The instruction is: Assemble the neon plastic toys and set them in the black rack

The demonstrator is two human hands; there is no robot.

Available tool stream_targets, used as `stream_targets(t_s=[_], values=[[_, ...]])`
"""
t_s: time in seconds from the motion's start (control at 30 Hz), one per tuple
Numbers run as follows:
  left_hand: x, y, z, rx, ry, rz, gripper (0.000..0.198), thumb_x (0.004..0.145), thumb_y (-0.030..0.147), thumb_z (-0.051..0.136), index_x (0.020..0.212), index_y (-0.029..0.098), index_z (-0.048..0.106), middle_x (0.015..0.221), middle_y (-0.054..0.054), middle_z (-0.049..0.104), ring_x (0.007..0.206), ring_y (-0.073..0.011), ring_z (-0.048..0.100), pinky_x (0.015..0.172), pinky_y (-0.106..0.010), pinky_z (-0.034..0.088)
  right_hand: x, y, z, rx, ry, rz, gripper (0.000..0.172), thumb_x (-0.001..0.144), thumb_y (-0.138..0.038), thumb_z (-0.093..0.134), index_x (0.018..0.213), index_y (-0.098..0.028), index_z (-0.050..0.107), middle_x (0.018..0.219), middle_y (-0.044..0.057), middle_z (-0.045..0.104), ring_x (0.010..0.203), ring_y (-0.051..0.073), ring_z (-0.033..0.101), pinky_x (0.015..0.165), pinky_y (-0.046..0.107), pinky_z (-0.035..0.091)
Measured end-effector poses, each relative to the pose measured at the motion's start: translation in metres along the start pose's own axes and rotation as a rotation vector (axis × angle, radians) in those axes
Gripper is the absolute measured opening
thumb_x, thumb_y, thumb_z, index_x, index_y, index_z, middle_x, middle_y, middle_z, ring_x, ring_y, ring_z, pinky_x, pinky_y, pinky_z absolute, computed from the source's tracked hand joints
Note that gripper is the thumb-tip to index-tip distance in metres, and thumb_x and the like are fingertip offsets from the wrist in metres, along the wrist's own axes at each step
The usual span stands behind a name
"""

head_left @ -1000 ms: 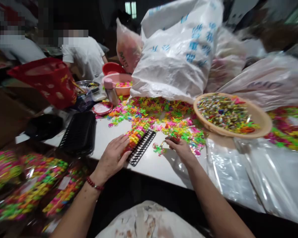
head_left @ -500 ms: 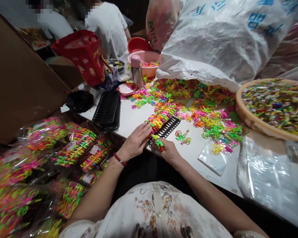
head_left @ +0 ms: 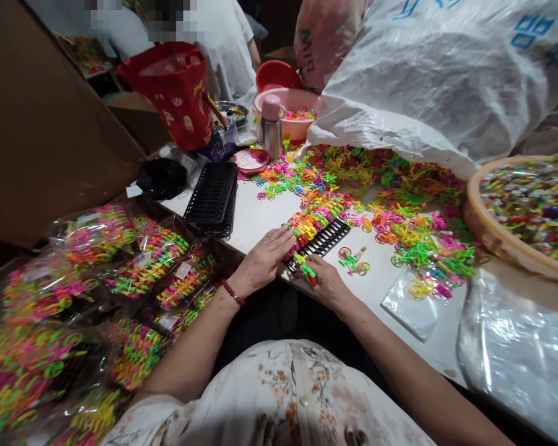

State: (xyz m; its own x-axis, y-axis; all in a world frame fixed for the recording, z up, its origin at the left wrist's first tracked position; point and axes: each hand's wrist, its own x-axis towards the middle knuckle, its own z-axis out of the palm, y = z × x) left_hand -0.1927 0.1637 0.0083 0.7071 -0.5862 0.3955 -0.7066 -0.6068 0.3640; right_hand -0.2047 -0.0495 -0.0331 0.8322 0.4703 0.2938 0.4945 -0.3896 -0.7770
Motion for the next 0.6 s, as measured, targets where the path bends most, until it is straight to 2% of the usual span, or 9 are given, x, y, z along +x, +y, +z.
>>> stream_targets(t_s=[0.13,0.27,0.4,0.5,0.6], values=[[-0.001,-0.003,0.002,-0.059,0.036,-0.012,0.069,0.081,-0.001,0.039,0.146,0.021,0.035,0.150,-0.010,0.041,0.144,-0.0204,0.027,0.118,-0.052,0.026,0.004,-0.001,-0.007,0.009,-0.056,-0.039,0.016,0.088,-0.033,0.059,0.091,-0.021,0.069,0.089,0.006,0.060,0.078,0.017,0.060,0.072,0.028,0.049],[-0.002,-0.006,0.004,-0.089,0.076,-0.010,0.069,0.083,-0.001,0.039,0.147,0.025,0.034,0.148,-0.009,0.044,0.143,-0.0209,0.031,0.117,-0.053,0.027,0.005,-0.002,-0.010,-0.008,-0.086,-0.069,0.015,0.090,-0.030,0.057,0.093,-0.022,0.068,0.091,0.006,0.060,0.081,0.017,0.060,0.074,0.027,0.049],[-0.003,-0.001,0.000,-0.052,0.032,0.003,0.067,0.083,-0.001,0.040,0.145,0.026,0.037,0.152,-0.009,0.037,0.145,-0.0217,0.025,0.118,-0.055,0.021,0.004,-0.002,-0.010,-0.004,-0.075,-0.083,0.012,0.090,-0.029,0.058,0.093,-0.022,0.067,0.092,0.006,0.059,0.083,0.016,0.060,0.074,0.026,0.049],[-0.003,0.005,-0.004,-0.020,-0.014,-0.008,0.056,0.086,0.007,0.046,0.138,0.026,0.046,0.155,-0.009,0.033,0.147,-0.0249,0.019,0.118,-0.058,0.015,0.003,-0.003,-0.009,0.000,-0.071,-0.092,0.015,0.090,-0.032,0.059,0.098,-0.023,0.067,0.093,0.006,0.058,0.084,0.016,0.061,0.076,0.027,0.050],[-0.002,0.010,-0.005,-0.013,-0.016,-0.019,0.036,0.090,0.017,0.051,0.125,0.023,0.058,0.152,-0.009,0.038,0.147,-0.0264,0.019,0.117,-0.060,0.013,0.001,-0.003,-0.008,0.000,-0.077,-0.095,0.020,0.091,-0.031,0.057,0.107,-0.023,0.066,0.097,0.007,0.059,0.089,0.018,0.061,0.080,0.029,0.051]])
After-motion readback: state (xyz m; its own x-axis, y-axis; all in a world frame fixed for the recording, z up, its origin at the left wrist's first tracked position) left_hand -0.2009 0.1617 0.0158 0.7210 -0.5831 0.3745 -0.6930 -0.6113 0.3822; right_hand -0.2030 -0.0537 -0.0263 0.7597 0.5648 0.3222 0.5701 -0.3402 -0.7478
